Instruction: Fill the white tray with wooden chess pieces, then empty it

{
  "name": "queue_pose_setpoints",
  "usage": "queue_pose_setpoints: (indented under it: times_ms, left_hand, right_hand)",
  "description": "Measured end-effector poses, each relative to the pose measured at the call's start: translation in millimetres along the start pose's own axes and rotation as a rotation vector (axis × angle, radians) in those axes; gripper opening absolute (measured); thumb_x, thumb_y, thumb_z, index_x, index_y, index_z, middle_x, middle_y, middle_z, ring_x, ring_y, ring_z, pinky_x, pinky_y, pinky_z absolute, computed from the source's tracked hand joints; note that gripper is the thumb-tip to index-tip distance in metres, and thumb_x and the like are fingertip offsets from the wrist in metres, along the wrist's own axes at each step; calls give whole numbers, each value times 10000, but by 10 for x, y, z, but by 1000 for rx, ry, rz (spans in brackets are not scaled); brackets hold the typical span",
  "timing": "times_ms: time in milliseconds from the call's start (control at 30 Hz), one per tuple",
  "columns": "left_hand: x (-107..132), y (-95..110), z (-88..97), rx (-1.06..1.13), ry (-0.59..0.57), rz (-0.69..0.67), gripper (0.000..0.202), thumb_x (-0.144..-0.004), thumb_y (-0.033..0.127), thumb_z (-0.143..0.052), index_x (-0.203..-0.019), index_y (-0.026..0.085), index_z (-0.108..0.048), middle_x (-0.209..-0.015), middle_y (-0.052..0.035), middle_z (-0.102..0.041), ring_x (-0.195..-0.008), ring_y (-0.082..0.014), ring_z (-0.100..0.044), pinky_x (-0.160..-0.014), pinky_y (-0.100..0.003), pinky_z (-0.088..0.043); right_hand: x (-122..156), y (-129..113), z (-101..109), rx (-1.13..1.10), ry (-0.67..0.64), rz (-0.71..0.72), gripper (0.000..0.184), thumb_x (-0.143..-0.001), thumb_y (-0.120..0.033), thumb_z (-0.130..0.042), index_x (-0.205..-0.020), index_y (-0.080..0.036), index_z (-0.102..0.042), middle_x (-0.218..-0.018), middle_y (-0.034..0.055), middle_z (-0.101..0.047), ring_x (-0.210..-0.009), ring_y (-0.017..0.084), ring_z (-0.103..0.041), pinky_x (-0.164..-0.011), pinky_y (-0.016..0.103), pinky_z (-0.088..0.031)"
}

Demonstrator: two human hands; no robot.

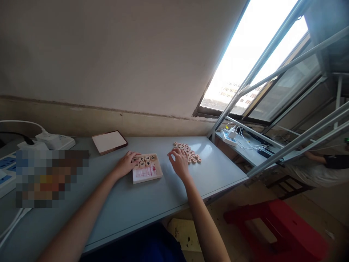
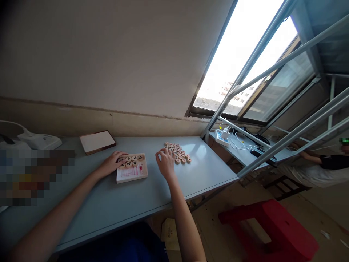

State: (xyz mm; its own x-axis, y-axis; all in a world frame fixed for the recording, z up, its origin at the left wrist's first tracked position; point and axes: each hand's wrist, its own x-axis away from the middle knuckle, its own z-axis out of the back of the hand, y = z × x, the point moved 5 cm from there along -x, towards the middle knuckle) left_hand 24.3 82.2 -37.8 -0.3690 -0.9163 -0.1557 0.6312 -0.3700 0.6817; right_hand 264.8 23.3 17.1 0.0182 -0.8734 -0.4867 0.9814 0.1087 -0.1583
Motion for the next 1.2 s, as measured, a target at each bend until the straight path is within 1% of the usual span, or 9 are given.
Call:
queue_pose_setpoints:
  times_ms: [100, 167, 300, 433, 567, 667, 800, 933, 1200]
  left_hand:
    - [0, 3, -4, 8, 3, -8, 454, -783, 464, -424, -1129, 196, -544, -1108, -74, -511, -998, -234, -552, -860, -344, -428]
    - [-6, 3, -8, 4, 11, -16, 448, -769, 454, -443, -1118, 193, -546, -1109, -72, -513, -991, -232, -553, -862, -343, -427]
    - [-23, -12, -23, -11, 7, -6, 423, -767, 432, -440, -1106, 201, -544, -1107, -66, -519, -994, -229, -548, -850, -336, -427]
    - [-37, -37, -32, -23, 3, -1, 422, -767, 424, -443, -1109, 199, -543, -1119, -72, -518, -1021, -233, -538, -867, -339, -416]
    - [-38, -54, -36, -18, 11, -24, 416, -772, 428, -445, -1108, 205, -546, -1116, -73, -531, -1011, -229, -541, -860, -336, -423]
    - [-29, -57, -35, -4, 21, -38, 408, -779, 435, -448, -1097, 202, -552, -1101, -74, -540, -1001, -229, -545, -874, -343, -421]
    - [-8, -38, -27, 0, 33, -52, 406, -789, 438, -446, -1108, 208, -546, -1107, -76, -535, -1019, -230, -538, -898, -356, -414]
    - [2, -8, -17, -8, 28, -50, 411, -793, 421, -443, -1113, 186, -547, -1102, -86, -529, -1022, -236, -540, -887, -355, -417]
    - [-18, -23, -18, -12, 30, -50, 404, -786, 440, -457, -1100, 205, -553, -1100, -69, -540, -999, -234, -555, -863, -352, -431]
  right_hand:
    - [108, 434, -10, 146, -52, -113, 242, -876, -299, -467, -1057, -251, -620, -1215, 83, -539, -1159, 272, -422, -1018, 509, -187]
    - [213, 628, -4, 215, -71, -114, 271, -871, -267, -472, -1110, -251, -598, -1279, 85, -503, -1214, 289, -376, -1026, 536, -159]
    - [386, 691, 77, 240, -66, 22, 259, -894, -213, -439, -1090, -270, -599, -1249, 49, -531, -1209, 246, -390, -1056, 522, -113]
    - [426, 548, 166, 150, -104, 78, 185, -895, -262, -470, -988, -258, -630, -1081, 38, -589, -1067, 214, -483, -983, 416, -287]
    - [341, 235, 206, -65, -129, 106, 209, -888, -380, -481, -974, -251, -621, -1026, 36, -568, -967, 177, -523, -820, 299, -400]
    - [236, -128, 197, -177, -116, 183, 246, -891, -409, -472, -1032, -255, -601, -1026, 37, -548, -965, 158, -520, -793, 263, -396]
    - [108, -512, 71, -112, -176, 277, 228, -894, -378, -486, -1062, -281, -605, -1009, 30, -561, -957, 164, -507, -821, 288, -346]
    - [52, -621, -77, 6, -223, 292, 203, -880, -297, -510, -1045, -270, -626, -1023, 52, -571, -958, 194, -489, -832, 331, -297]
    - [52, -653, -146, 92, -143, 229, 137, -830, -194, -524, -948, -223, -587, -949, 56, -589, -916, 214, -462, -824, 360, -274]
